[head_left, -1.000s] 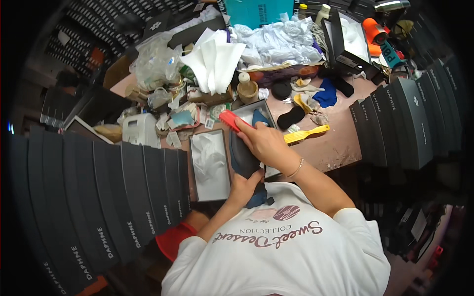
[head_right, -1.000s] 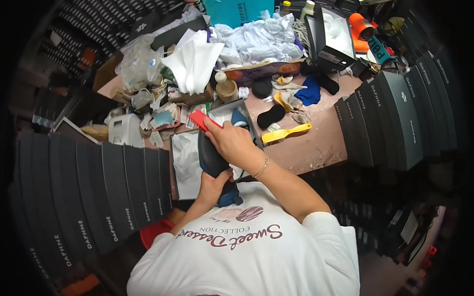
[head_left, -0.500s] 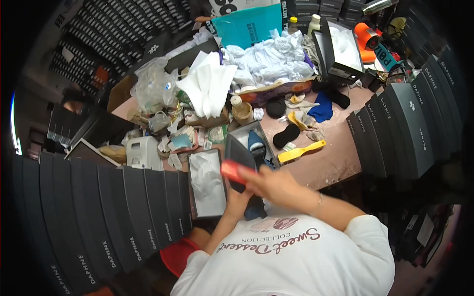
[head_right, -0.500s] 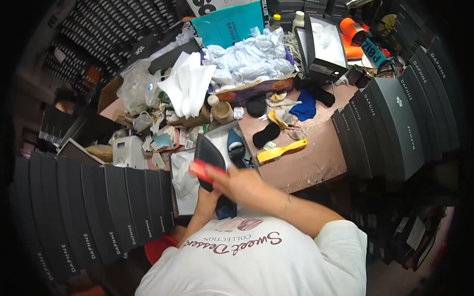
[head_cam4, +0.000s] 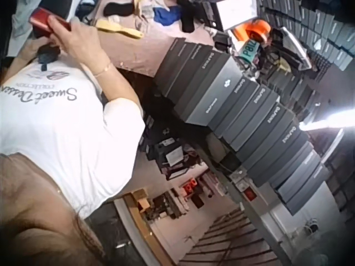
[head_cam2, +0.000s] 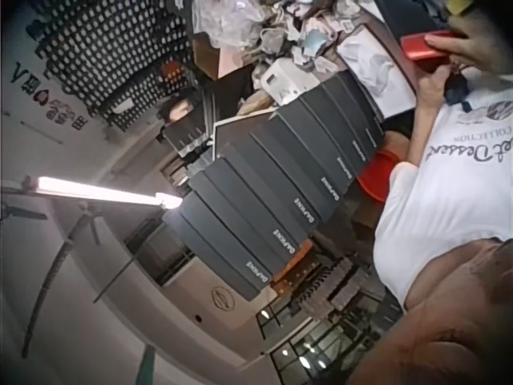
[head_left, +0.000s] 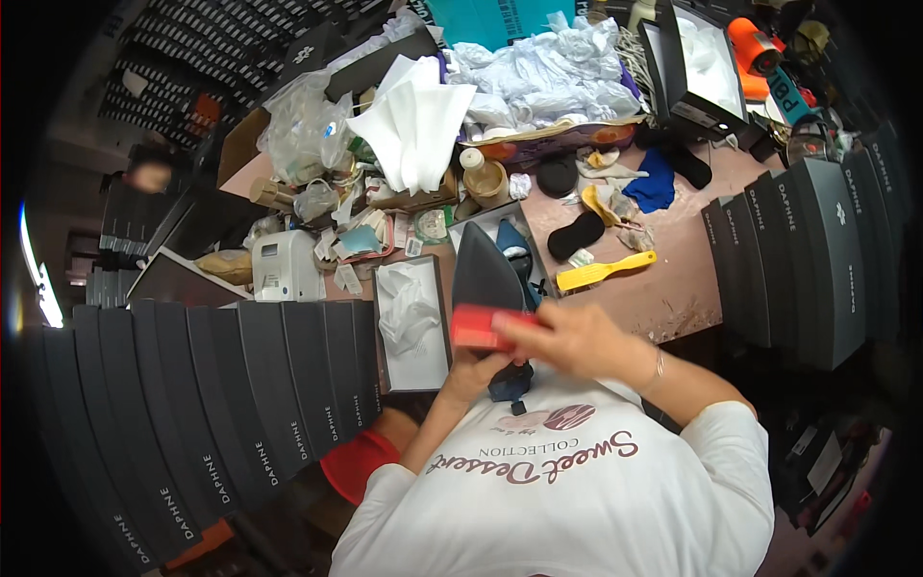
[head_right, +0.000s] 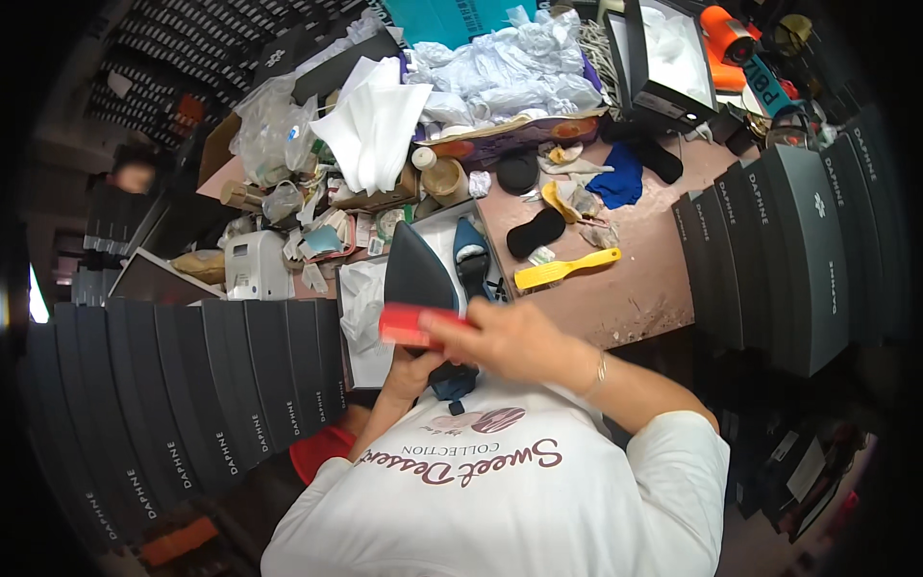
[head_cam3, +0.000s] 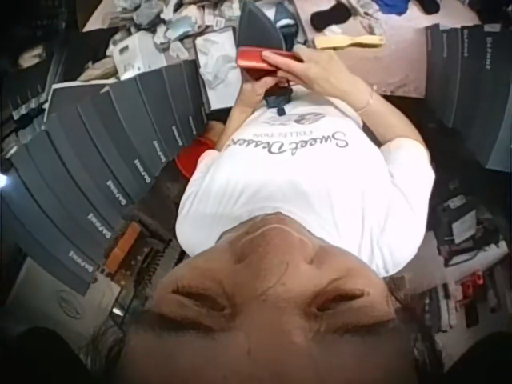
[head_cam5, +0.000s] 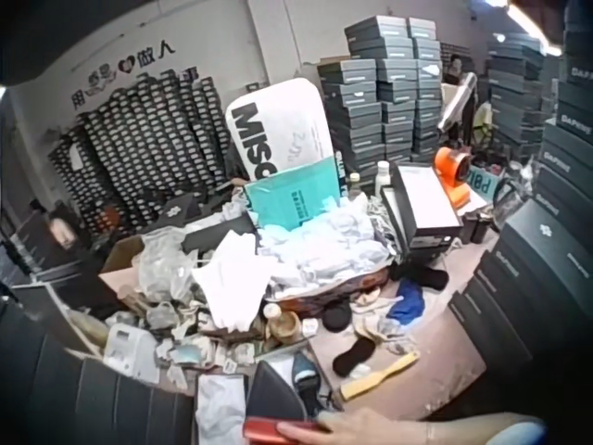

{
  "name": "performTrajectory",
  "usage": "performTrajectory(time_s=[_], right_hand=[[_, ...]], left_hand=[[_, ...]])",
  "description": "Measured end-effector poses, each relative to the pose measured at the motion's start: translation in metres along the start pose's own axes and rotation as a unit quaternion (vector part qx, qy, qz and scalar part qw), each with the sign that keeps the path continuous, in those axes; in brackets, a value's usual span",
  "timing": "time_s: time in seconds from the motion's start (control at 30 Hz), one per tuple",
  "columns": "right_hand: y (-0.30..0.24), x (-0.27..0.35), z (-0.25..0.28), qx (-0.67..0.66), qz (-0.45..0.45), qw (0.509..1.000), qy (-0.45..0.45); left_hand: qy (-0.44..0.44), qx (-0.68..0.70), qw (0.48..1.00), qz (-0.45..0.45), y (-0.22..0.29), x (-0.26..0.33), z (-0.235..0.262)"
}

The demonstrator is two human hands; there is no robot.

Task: Cleaning and packaging a pair of blue high-heeled shoes into a box.

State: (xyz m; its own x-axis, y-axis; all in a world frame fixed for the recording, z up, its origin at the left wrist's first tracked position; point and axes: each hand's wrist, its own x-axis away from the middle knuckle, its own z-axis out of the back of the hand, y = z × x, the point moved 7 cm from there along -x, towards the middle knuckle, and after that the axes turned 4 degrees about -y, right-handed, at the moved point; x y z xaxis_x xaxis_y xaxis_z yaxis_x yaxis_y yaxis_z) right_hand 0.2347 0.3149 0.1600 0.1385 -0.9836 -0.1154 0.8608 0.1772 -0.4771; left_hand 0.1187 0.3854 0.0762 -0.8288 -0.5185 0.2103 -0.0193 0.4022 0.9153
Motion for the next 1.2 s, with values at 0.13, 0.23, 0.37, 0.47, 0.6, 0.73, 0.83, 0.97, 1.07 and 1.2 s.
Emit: performTrajectory(time_s=[0.13,0.23,0.37,0.47,0.6,0.73,0.83,0.97,1.07,1.2], right_hand=[[0.079,-0.012,0.042,0.057,-0.097,0.941,0.32],[0.03,-0.014,0.032,0.052,-0.034,0.975,0.215],[0.081,-0.022,0.021,0.093,-0.102,0.966,0.221],[0.012,-0.012,0.03,0.009,0.007,0.988,0.153],[0.137,0.005,-0.022,0.017,-0.23,0.965,0.122],[0.077,0.016,-0.064,-0.228,-0.13,0.962,0.078],[0.074,0.021,-0.141,-0.193,-0.19,0.96,-0.064],[0.076,0.009,-0.173,-0.12,-0.192,0.97,-0.084],[0.07,0.003,-0.171,-0.075,-0.165,0.979,-0.097],[0.08,0.006,-0.164,-0.042,-0.169,0.975,-0.137]], left_hand=[[-0.052,0.003,0.999,-0.012,0.013,0.0,-0.004],[-0.042,0.012,0.999,0.017,0.006,-0.003,0.01],[-0.086,0.032,0.996,0.024,-0.006,-0.002,0.017],[-0.068,0.029,0.997,0.035,-0.002,-0.008,0.013],[-0.051,0.027,0.998,-0.004,0.007,-0.006,0.027],[0.031,0.013,0.999,0.009,0.012,-0.008,0.089],[0.022,-0.029,0.999,0.008,0.024,-0.007,0.096],[0.045,-0.056,0.997,0.025,0.023,-0.003,0.115],[0.053,-0.056,0.997,0.027,0.014,-0.006,0.139],[0.062,-0.065,0.995,0.045,0.001,-0.006,0.163]])
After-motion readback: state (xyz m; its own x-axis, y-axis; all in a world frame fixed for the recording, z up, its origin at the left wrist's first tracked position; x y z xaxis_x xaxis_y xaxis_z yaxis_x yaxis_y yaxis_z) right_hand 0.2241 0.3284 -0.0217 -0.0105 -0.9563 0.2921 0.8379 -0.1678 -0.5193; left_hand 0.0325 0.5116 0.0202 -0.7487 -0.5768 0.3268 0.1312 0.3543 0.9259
